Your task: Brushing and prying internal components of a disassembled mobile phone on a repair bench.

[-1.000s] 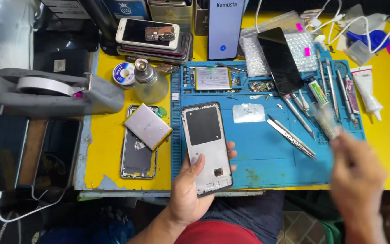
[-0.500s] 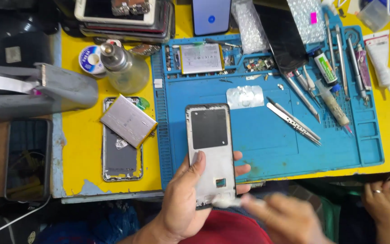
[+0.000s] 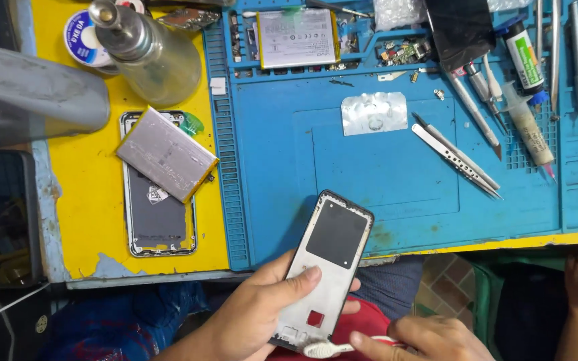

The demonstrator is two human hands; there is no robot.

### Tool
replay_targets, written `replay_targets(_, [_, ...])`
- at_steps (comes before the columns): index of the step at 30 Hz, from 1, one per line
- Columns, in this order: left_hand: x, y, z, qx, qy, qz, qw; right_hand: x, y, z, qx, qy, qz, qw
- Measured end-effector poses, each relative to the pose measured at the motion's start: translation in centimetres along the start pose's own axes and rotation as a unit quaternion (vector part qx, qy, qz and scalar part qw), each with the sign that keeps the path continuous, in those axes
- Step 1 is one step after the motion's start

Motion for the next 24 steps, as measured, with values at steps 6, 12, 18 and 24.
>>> replay_targets(6, [-0.2,0.1,-0.2,-0.004,0.026,0.034,0.999,-1.8,2.7,-2.3,-0.011,-0.086,-0.020,0.996])
replay_targets(12, [-0.3,1.7,0.1,-0.003,0.065,-0.038,0.997,-1.4,2.7,-4.1,0.045,-0.084,-0.001,0.996])
replay_targets(18, [-1.0,1.3,-0.5,0.034,0.024,0.015,0.999,0.1,0.3,-5.5,0.121,-0.038,0.022,0.992])
replay_targets(24, [-1.1,1.7,-0.5,0.009,0.024,0.000,1.000,-3.0,1.7,-2.5,-0.084,-0.061,0.025,0.994])
Point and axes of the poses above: each hand's wrist, its own x-axis away from the middle knuckle, its own y-axis out of the back of the hand, z = x × y, the point moved 10 cm from there along -x, towards the middle knuckle, and after that the axes turned 1 degree about z, right-handed, at the moved point
